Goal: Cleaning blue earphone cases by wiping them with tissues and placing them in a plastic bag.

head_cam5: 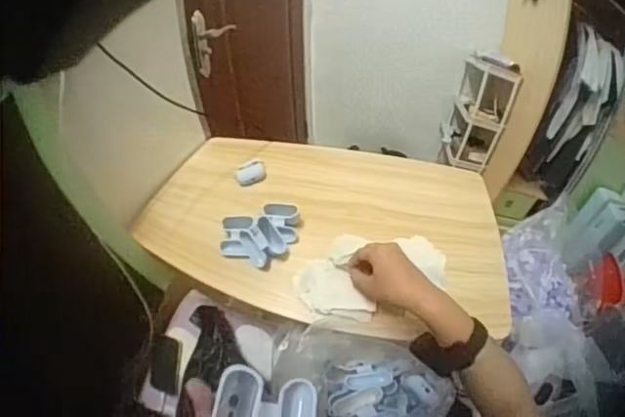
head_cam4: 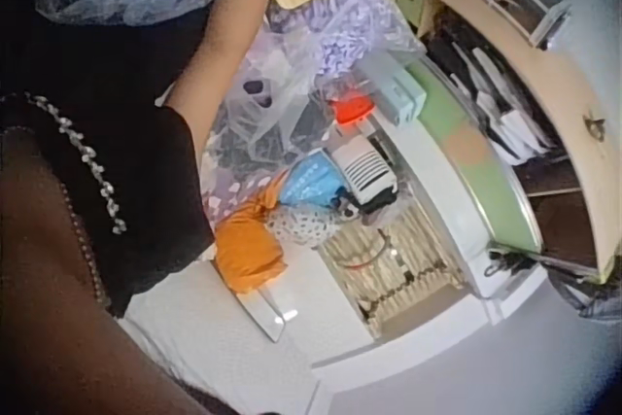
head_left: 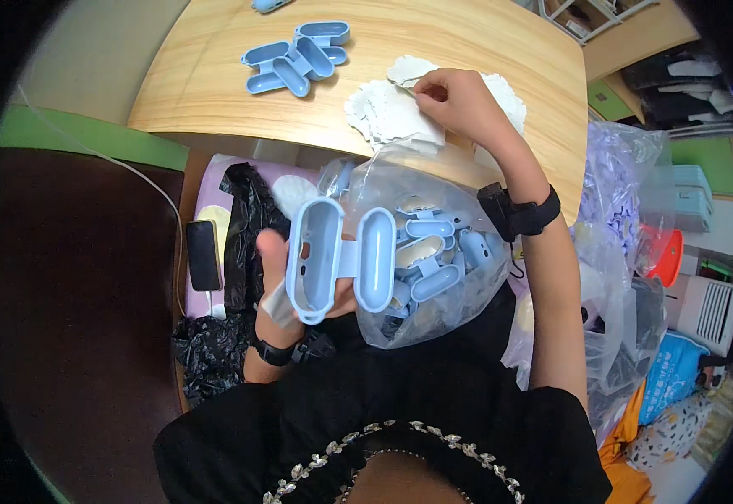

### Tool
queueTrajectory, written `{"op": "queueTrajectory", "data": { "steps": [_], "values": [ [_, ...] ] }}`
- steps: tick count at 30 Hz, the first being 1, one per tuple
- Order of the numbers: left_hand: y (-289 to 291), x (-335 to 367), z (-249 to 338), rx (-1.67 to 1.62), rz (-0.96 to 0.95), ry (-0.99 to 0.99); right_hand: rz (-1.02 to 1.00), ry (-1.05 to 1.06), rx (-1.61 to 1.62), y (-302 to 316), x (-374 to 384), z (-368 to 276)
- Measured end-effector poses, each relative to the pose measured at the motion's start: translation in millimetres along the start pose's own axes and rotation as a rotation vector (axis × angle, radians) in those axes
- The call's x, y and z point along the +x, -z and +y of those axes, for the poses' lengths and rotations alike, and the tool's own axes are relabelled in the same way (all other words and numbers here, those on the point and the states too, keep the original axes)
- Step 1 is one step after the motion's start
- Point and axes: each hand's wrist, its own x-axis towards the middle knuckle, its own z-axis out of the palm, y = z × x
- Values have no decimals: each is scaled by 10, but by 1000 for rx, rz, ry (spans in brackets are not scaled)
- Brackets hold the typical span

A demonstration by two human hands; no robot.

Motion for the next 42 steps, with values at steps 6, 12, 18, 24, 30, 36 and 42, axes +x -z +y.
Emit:
{"op": "queueTrajectory", "data": {
  "steps": [6, 12, 18, 24, 30, 36, 42],
  "values": [
    [43, 268, 73, -333, -355, 427, 60, -63, 7, 283, -146, -58],
    [75, 423, -83, -684, -473, 503, 392, 111, 223, 672, -694, -668],
    [-278, 327, 15, -388, 203, 620, 122, 497, -97, 402, -1407, -1290],
    [-183, 413, -132, -40, 142, 596, 364, 701, -233, 316, -1539, -1170],
    [-150, 379, -167, -16, 234, 489, 277, 600, -211, 337, -1601, -1229],
    [-54, 353, -164, -73, 171, 450, 207, 569, -145, 329, -1586, -1255],
    [-17, 318, -144, -153, 102, 364, 247, 528, -188, 196, -1629, -1296]
  ]
}}
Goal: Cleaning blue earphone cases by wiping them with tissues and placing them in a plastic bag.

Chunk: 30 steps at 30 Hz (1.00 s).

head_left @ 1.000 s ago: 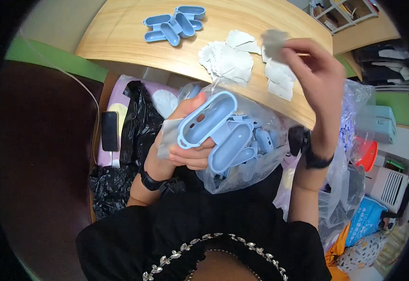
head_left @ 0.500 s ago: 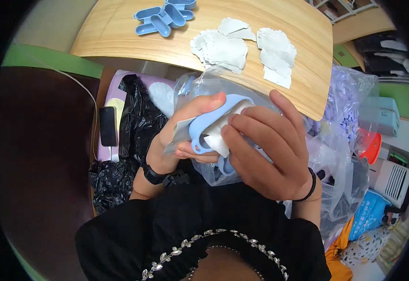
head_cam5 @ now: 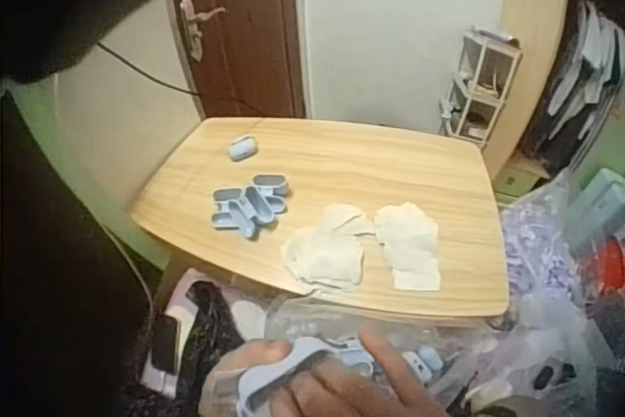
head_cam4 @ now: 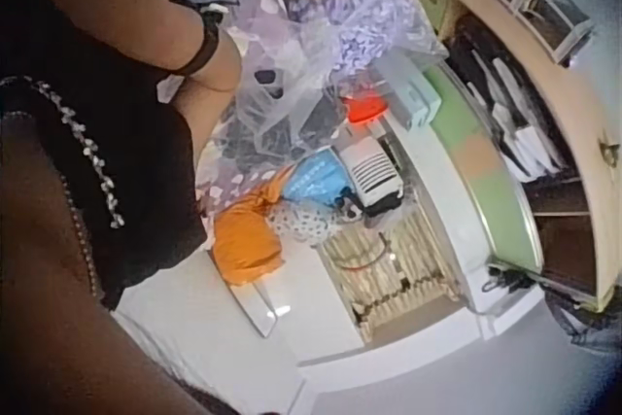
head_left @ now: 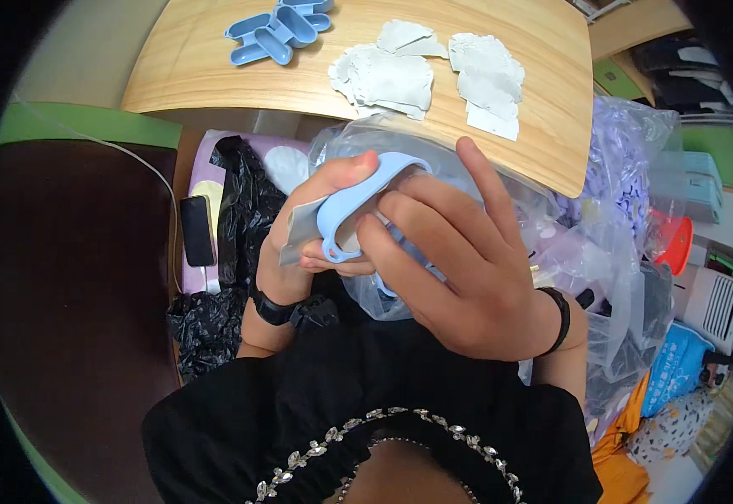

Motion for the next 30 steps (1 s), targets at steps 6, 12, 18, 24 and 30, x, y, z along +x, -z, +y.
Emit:
{"op": "queueTrajectory", "data": {
  "steps": [6, 12, 18, 24, 30],
  "values": [
    [-176, 41, 22, 5, 75, -21, 7, -12, 49, -80, -19, 53],
    [-300, -19, 163, 779, 185, -91, -34, -43, -93, 292, -99, 115],
    [-320, 22, 151, 729, 413, -524, -243, -302, 189, 181, -166, 206],
    [-398, 224, -119, 1203, 735, -1200, 155, -445, 869, -309, 60, 132],
    [-332, 213, -53, 1370, 773, -1353, 144, -702, 1365, -450, 4, 144]
  ]
}}
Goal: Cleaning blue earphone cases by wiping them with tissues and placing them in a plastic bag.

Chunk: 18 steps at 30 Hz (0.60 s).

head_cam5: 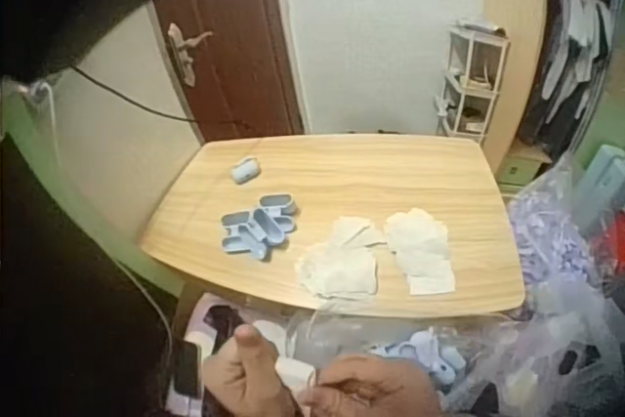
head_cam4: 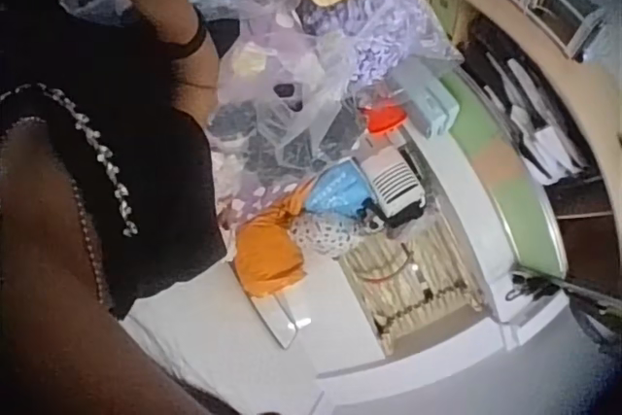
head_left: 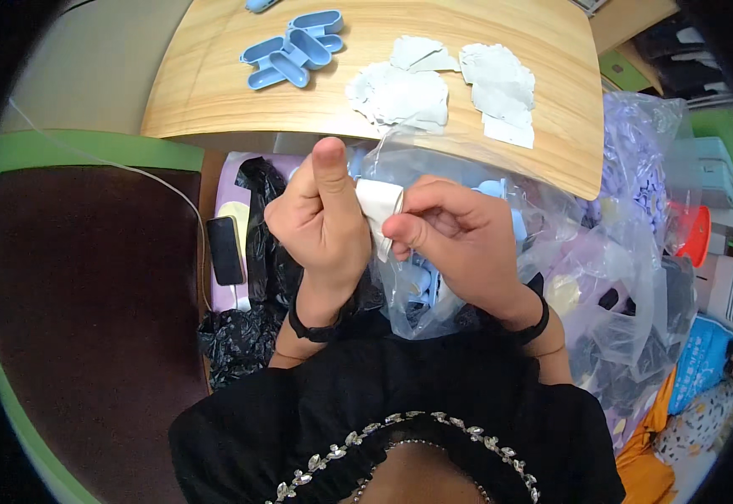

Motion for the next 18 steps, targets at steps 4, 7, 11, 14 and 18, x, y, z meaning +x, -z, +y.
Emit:
{"op": "queueTrajectory", "data": {
  "steps": [4, 7, 11, 14, 18],
  "values": [
    [113, 180, -121, -110, 59, 77, -11, -81, 227, 20, 12, -40],
    [337, 457, -328, -401, -23, 253, 77, -30, 243, 69, 2, -117],
    [521, 762, -430, 126, -244, 176, 119, -138, 183, 93, 55, -187],
    [586, 747, -234, -71, -532, 156, 194, -85, 124, 82, 55, -149],
    [266, 360, 16, -339, -518, 295, 237, 254, -498, -79, 88, -35]
  ]
}}
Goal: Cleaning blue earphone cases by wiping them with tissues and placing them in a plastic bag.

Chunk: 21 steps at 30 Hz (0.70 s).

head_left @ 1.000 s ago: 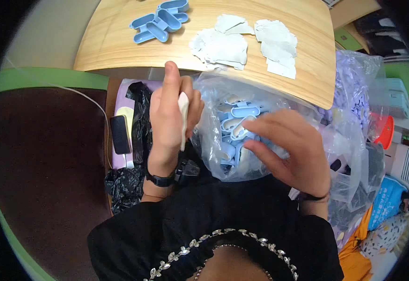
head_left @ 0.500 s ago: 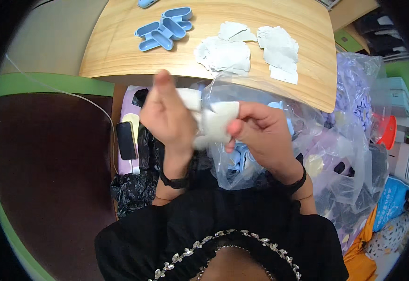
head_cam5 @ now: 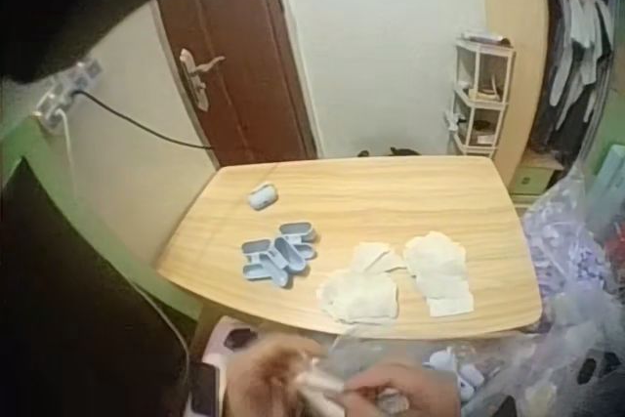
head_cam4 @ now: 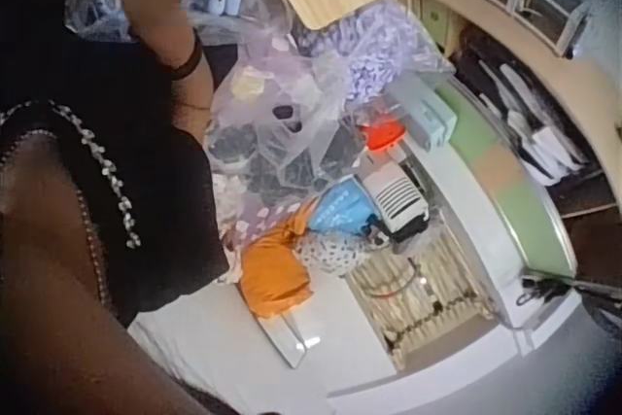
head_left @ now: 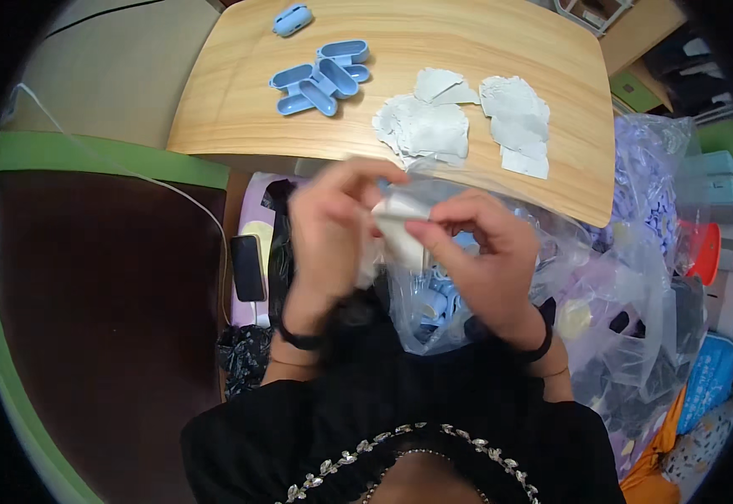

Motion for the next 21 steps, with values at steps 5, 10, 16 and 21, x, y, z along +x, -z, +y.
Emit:
{"op": "queueTrajectory", "data": {
  "steps": [5, 10, 16, 21],
  "values": [
    [-272, 9, -191, 244, 368, -435, -133, 65, 28, -57, -12, -59],
    [-122, 112, -163, -89, 425, 105, -226, -152, 562, 63, 0, 31],
    [803, 1134, -497, 877, 363, -172, -3, -127, 593, 344, 16, -26],
    [889, 1393, -616, 1289, 76, -113, 74, -146, 515, 512, -63, 90]
  ]
}}
